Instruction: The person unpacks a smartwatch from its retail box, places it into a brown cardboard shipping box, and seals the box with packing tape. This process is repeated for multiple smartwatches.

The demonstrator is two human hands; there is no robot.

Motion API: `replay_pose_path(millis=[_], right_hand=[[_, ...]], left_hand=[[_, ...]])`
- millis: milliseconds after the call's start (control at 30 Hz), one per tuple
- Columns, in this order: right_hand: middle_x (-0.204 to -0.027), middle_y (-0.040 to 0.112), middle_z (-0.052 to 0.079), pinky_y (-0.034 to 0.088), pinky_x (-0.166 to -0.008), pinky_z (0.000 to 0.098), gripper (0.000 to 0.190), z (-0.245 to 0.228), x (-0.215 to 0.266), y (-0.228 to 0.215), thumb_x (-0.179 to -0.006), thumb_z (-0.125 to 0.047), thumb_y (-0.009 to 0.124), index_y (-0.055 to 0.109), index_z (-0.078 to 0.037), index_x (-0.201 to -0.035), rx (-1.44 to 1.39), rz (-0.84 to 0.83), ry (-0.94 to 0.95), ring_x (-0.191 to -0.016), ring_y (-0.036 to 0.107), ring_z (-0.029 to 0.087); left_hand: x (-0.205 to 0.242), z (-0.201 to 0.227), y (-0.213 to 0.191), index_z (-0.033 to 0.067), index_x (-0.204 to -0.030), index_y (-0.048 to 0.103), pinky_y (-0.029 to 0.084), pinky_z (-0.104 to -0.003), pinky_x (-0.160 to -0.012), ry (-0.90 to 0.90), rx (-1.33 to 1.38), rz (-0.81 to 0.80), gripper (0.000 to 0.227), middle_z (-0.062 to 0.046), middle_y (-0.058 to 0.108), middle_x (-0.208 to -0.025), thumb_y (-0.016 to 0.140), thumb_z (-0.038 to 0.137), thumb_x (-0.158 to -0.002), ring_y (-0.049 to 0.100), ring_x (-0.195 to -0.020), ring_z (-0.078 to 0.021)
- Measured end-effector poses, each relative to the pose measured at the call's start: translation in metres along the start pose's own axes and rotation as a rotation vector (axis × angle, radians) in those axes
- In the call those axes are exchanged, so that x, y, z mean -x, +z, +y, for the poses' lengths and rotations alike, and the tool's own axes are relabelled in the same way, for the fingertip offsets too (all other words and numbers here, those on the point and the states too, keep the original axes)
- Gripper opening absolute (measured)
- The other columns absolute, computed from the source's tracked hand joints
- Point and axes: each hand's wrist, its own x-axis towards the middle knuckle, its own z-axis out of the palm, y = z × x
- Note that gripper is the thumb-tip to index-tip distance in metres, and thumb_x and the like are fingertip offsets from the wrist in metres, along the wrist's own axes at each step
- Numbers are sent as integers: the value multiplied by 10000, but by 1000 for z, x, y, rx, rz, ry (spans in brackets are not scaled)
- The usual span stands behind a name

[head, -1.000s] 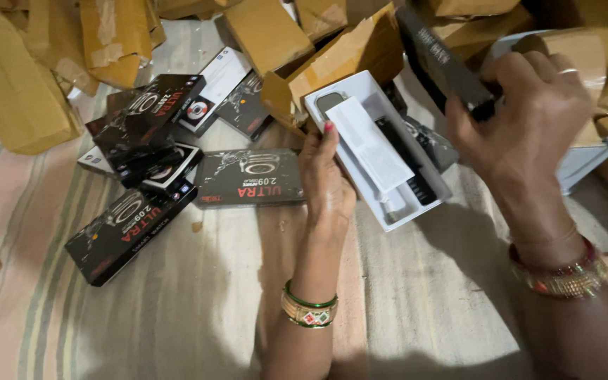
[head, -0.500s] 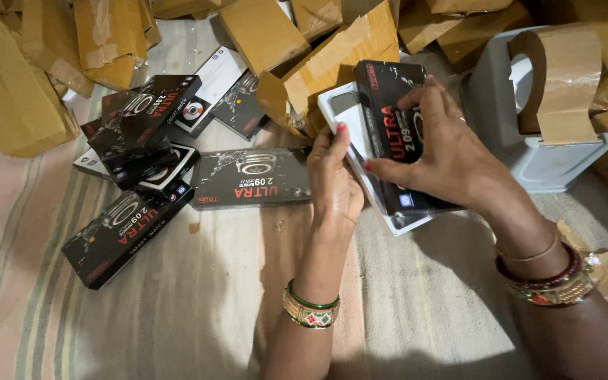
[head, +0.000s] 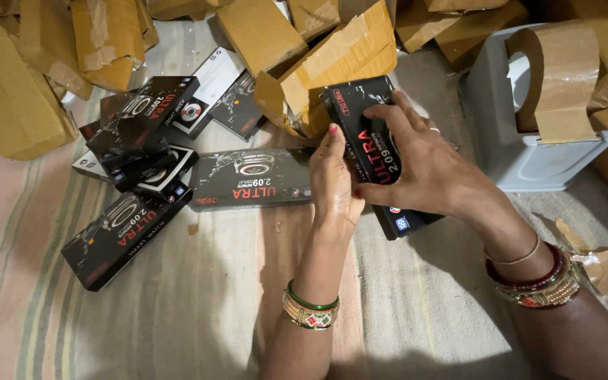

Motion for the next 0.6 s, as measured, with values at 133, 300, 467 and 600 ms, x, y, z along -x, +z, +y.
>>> replay_pose_path(millis=[133,300,467,600], right_hand=[[-1560,268,425,339,-1142,543,1059,9,0,0,-636,-442,908,415,-43,-1485,28,-44,-36,-1480,254,519],[-1317,667,282,584,-952,417,1058,16,1,-13,-785,-444,841,298,-46,-1600,-360,39,120,-1166,714,327],[-985,772,186,603,-795,367,656,23,-1,-37,-846,-307,768,544,21,-1368,-336,-71,352,-878,757,249],[-983,763,190,561,-744,345,454,30,-1,-37,-866,-202,750,642,42,-1234,-633,13,292,-849,707,223]], left_hand=[[5,-2,1,-17,-1230,649,599,-354,-830,54,-103,-41,326,-98,707,-1087,695,205,-995,698,-916,-177],[4,1,4,-29,-1231,649,599,-319,-837,101,-105,-85,346,-120,717,-1124,762,14,-906,708,-934,-169],[9,4,10,6,-1202,650,614,-325,-828,85,-117,-55,346,-100,724,-1085,758,55,-878,713,-908,-157],[11,10,12,-28,-1212,698,541,-255,-820,225,-266,-146,286,-79,720,-1087,754,188,-1034,654,-917,-114]])
